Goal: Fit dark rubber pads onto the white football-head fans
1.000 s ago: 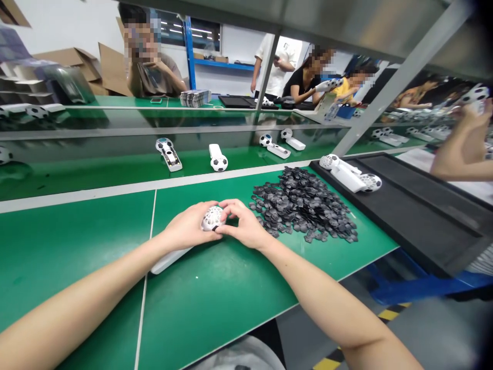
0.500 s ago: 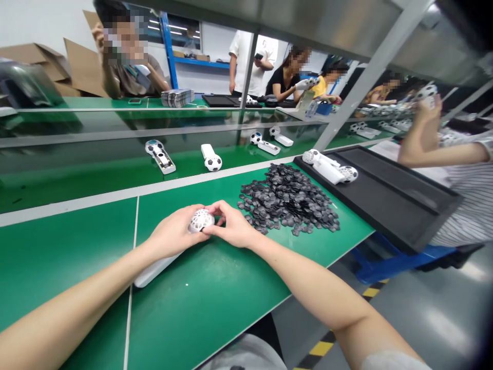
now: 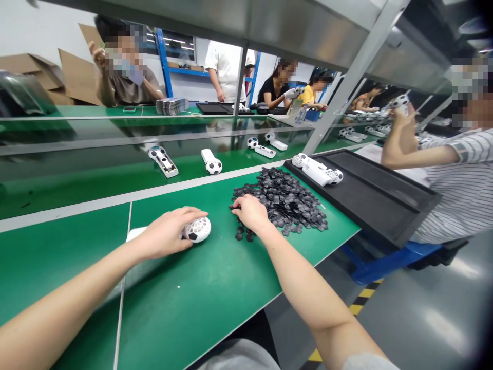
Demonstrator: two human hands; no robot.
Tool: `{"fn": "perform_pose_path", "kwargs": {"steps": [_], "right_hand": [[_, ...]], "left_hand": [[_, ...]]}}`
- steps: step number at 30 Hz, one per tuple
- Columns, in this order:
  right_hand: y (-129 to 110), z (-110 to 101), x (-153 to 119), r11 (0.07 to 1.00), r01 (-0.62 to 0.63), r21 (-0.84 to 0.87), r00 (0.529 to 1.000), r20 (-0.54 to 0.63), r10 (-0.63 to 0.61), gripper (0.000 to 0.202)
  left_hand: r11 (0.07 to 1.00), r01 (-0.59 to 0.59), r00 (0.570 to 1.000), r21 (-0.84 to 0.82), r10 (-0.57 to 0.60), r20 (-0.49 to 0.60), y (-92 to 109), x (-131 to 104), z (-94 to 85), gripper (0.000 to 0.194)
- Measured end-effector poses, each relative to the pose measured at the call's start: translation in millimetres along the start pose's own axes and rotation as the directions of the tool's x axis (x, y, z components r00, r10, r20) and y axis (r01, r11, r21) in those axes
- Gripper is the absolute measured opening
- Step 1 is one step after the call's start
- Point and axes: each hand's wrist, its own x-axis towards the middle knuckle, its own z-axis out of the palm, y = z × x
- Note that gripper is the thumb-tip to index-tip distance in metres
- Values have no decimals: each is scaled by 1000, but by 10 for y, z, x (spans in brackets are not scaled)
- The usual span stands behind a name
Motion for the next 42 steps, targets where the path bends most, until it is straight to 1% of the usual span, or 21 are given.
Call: {"fn": "perform_pose_path", "kwargs": {"steps": [1,3,6,7,10,12,13,15,17,19,20,21,23,25,28,31,32,34,36,40,42], "right_hand": [[8,-6,1,1000,-6,2,1000,5,6,14],[33,-24,7,999,-31,12,999,17,31,16],[73,-44,18,998,-48,39,998,35,47,14],[80,-46,19,998,-42,49,999,36,40,12],[71,-37,13,994,12,112,1000,17,-14,7],[33,-24,-5,978,75,194,997,12,-79,4],[5,-18,-18,957,117,265,992,9,-124,4],[-63,-8,-53,876,220,430,970,-3,-242,11],[-133,-4,-95,763,340,551,923,-40,-383,17],[-189,0,-134,680,408,609,876,-53,-479,17],[-207,5,-151,647,407,645,866,-47,-498,16],[-218,11,-165,613,380,692,866,-33,-499,15],[-224,26,-187,541,283,792,877,15,-480,12],[-219,36,-204,489,214,846,872,60,-486,9],[-224,28,-230,495,216,842,845,92,-526,14],[-251,0,-257,534,224,815,847,107,-520,14],[-261,-8,-264,543,241,804,849,96,-519,12],[-273,-17,-274,562,318,764,848,36,-528,10],[-274,-7,-280,569,377,731,837,-5,-548,9],[-270,64,-280,562,334,756,833,42,-552,11],[-280,101,-272,564,345,750,837,27,-547,10]], "left_hand": [[1000,-4,1000,18,4,4,-4,-4,-10,62],[998,45,999,47,-45,-9,10,-14,-3,64],[991,121,991,63,-116,-67,63,-24,50,74],[990,128,989,62,-123,-86,77,-24,69,75],[991,124,985,59,-116,-126,74,-14,99,67],[995,84,989,58,-76,-124,27,-1,94,66],[997,47,992,60,-40,-117,-6,5,87,65],[997,-37,994,62,43,-97,-75,17,70,65],[994,-96,992,57,100,-78,-129,28,53,64],[993,-109,992,47,112,-64,-155,39,39,64],[993,-107,992,43,110,-59,-158,43,33,64],[994,-105,993,41,107,-55,-154,45,29,64],[994,-99,993,43,102,-56,-133,44,31,65],[995,-79,994,54,83,-74,-95,35,50,64],[998,-9,991,68,18,-132,-21,13,108,60],[996,43,985,72,-30,-172,46,-4,159,58],[996,49,985,73,-36,-171,61,-7,166,58],[996,57,985,74,-44,-165,79,-6,166,59],[995,68,985,70,-56,-162,84,0,153,60],[995,78,985,56,-68,-157,77,13,139,63],[996,76,985,48,-67,-156,76,11,148,64]]}}
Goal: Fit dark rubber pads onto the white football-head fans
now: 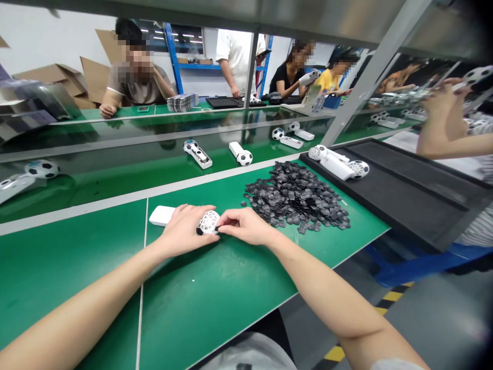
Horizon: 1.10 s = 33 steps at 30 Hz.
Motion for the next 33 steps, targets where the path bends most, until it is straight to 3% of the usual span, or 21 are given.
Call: {"fn": "perform_pose_path", "kwargs": {"steps": [7,14,20,24,28,33], "right_hand": [[28,51,60,998,62,13,997,-44,-61,8],[14,63,20,997,-32,71,999,-30,35,6],[-22,95,19,993,-107,44,988,-105,111,11],[16,87,38,970,-213,117,975,-42,219,14],[32,70,60,945,-249,213,968,23,250,19],[-3,82,70,927,-287,240,955,-4,296,18]], "left_hand": [[999,26,999,25,-25,-30,58,-21,10,62],[1000,18,1000,17,-17,-15,57,-14,-1,58],[999,33,999,-4,-33,-16,69,-15,-2,57],[999,38,999,-28,-38,-1,68,-6,-4,53],[999,32,999,-32,-31,11,67,2,-9,52],[999,36,999,-19,-36,20,77,12,-1,50]]}}
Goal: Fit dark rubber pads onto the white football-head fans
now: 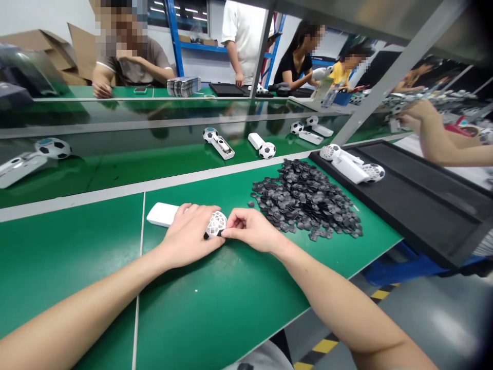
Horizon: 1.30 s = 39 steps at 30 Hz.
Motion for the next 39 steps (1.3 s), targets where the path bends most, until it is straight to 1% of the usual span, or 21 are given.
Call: {"fn": "perform_pose_path", "kwargs": {"steps": [5,8,10,12,13,14,15,16,19,21,24,25,26,28,30,32,34,35,36,38,39], "right_hand": [[-21,39,6,1000,-4,-30,1000,-20,4,17],[-27,-36,43,993,26,-118,999,-27,-29,17],[-14,-170,83,967,31,-254,986,-149,-71,16],[18,-344,117,889,-29,-456,927,-345,-146,12],[40,-428,129,829,-88,-552,890,-417,-183,10],[63,-501,136,764,-150,-627,867,-456,-203,10],[87,-555,140,703,-202,-682,861,-465,-205,11],[109,-589,141,651,-233,-723,870,-454,-193,13],[146,-583,137,521,-253,-815,912,-380,-152,18],[142,-519,130,440,-255,-861,926,-349,-147,19],[103,-379,122,381,-254,-889,933,-329,-147,21],[86,-327,121,367,-252,-896,935,-323,-146,22],[68,-276,123,348,-252,-903,937,-317,-144,23],[35,-191,127,319,-249,-915,942,-305,-140,23],[7,-149,129,322,-233,-917,947,-290,-141,24],[-11,-153,116,355,-209,-911,950,-275,-146,25],[-18,-185,86,392,-167,-905,956,-246,-158,26],[-19,-201,66,451,-123,-884,959,-222,-173,25],[-18,-214,44,540,-61,-839,962,-195,-194,24],[-17,-221,2,739,94,-667,959,-138,-247,25],[-20,-215,-17,811,164,-562,955,-115,-273,24]], "left_hand": [[1000,-7,1000,-14,7,-20,-9,8,1,44],[999,-44,999,-28,44,-7,-12,0,-8,44],[998,-59,998,-15,59,-16,-18,-4,-3,45],[998,-66,996,13,67,-52,-41,7,10,50],[997,-72,995,27,74,-68,-60,20,14,53],[996,-87,993,36,89,-76,-84,38,14,56],[993,-111,991,38,114,-69,-110,57,7,58],[989,-146,988,35,147,-45,-136,74,-6,58],[969,-245,967,14,244,74,-167,77,-51,57],[981,-190,977,23,187,98,-125,21,-41,59],[1000,11,1000,-28,-11,6,-16,-92,58,66],[996,42,999,-73,-44,-31,10,-117,96,65],[992,43,997,-118,-50,-57,23,-132,126,63],[982,-4,998,-187,-8,-62,5,-128,142,54],[971,-71,997,-228,71,-6,-52,-99,102,54],[958,-124,988,-260,143,56,-108,-72,38,57],[953,-135,983,-272,163,82,-141,-58,-11,58],[953,-126,984,-274,155,86,-151,-56,-26,58],[954,-117,985,-276,147,89,-159,-54,-35,57],[948,-128,981,-293,164,101,-182,-50,-47,56],[940,-148,975,-308,191,113,-199,-45,-55,56]]}}
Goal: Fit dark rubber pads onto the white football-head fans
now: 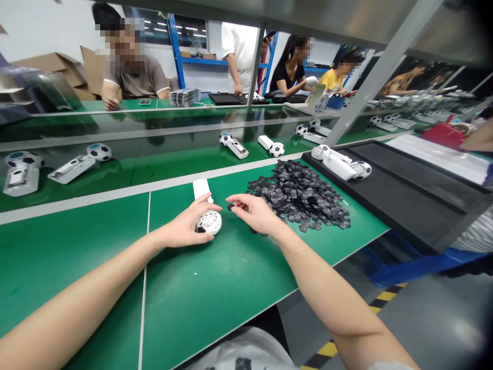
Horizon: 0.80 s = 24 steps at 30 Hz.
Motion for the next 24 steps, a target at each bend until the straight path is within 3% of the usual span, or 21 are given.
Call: {"fn": "perform_pose_path", "kwargs": {"steps": [2,9,12,16,19,21,24], "right_hand": [[-29,3,-27,987,47,151,999,19,-51,21],[-154,6,-91,955,252,157,964,44,-262,18],[-201,30,-117,938,343,58,937,57,-346,13],[-250,102,-115,855,501,-136,865,119,-488,20],[-251,172,-90,801,576,-166,817,92,-569,21],[-234,208,-71,819,565,-100,825,41,-564,17],[-205,229,-49,900,431,65,902,-12,-431,3]], "left_hand": [[998,-47,998,-31,48,42,-36,2,-36,56],[995,-51,994,-84,59,91,-101,5,-108,57],[995,-50,994,-91,58,95,-110,6,-106,55],[993,-55,994,-105,65,92,-122,20,-96,56],[990,-66,996,-126,74,58,-112,32,-56,52],[988,-53,999,-147,54,2,-95,33,-20,47],[983,-47,998,-177,40,-44,-68,27,21,41]]}}
